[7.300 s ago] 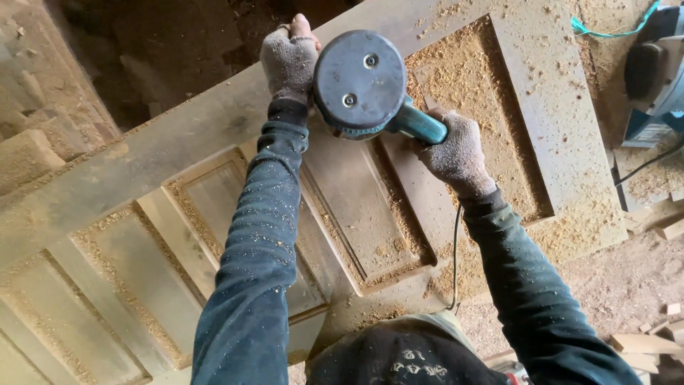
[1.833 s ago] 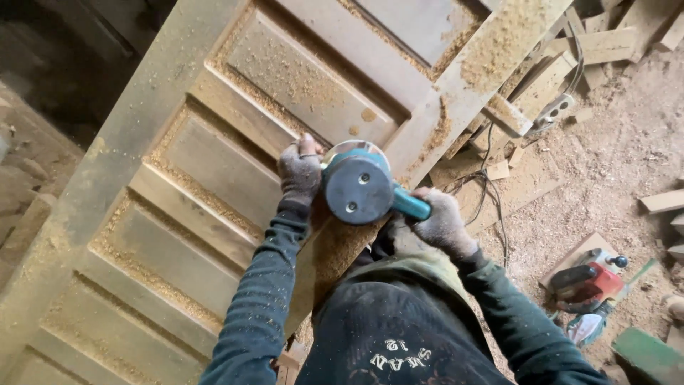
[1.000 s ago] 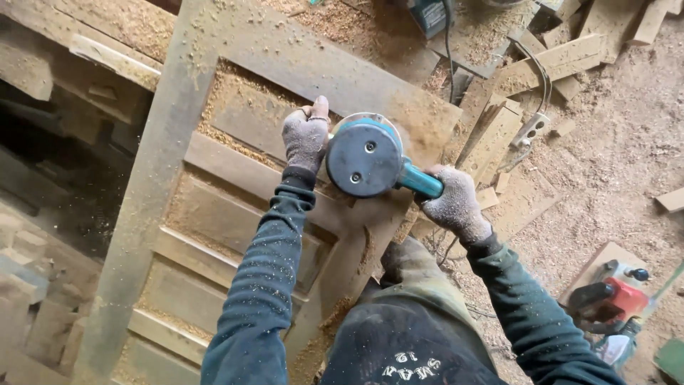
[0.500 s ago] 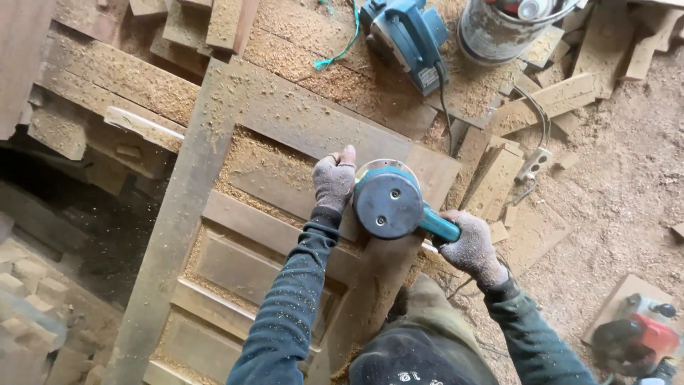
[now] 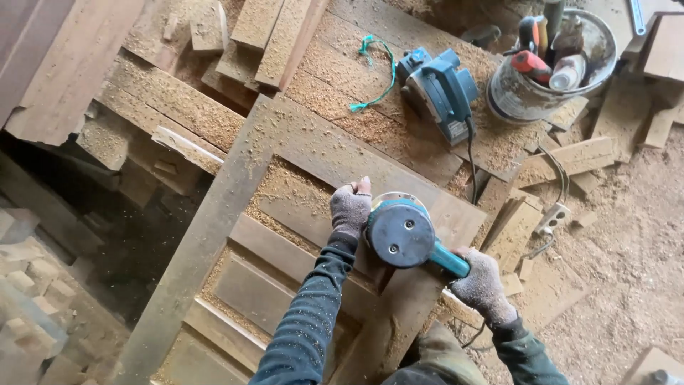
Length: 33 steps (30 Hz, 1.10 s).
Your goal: Using an orbital sander to smooth the surface of a wooden door in a workshop environment.
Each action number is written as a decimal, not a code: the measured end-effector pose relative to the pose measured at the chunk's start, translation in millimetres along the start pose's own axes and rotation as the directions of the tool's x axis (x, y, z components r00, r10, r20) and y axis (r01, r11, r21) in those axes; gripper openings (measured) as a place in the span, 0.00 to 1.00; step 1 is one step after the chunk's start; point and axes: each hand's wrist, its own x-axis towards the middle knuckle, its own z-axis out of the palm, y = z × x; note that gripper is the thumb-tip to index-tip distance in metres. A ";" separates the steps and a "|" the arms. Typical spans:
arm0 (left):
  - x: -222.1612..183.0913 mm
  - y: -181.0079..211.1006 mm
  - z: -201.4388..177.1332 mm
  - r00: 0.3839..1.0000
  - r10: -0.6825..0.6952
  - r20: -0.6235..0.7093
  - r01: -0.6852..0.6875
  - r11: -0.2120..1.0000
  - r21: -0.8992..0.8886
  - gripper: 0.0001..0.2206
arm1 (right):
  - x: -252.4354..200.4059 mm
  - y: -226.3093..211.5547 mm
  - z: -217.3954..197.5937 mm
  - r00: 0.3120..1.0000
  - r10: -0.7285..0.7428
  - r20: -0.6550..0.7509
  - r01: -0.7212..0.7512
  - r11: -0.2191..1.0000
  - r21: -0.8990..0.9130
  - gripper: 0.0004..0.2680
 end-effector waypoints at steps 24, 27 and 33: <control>140.1 -20.2 -131.4 0.981 -0.109 -0.161 0.104 0.994 -0.038 0.19 | 115.4 -159.0 100.3 0.980 -0.175 0.091 0.190 0.965 -0.181 0.17; 169.3 -27.5 -149.5 0.980 -0.125 -0.152 0.118 0.991 -0.056 0.18 | 127.2 -186.4 114.2 0.977 -0.183 0.106 0.199 0.965 -0.168 0.16; 197.5 -22.9 -186.3 0.977 -0.145 -0.155 0.134 0.988 -0.078 0.18 | 151.8 -216.2 146.6 0.977 -0.185 0.107 0.200 0.968 -0.152 0.16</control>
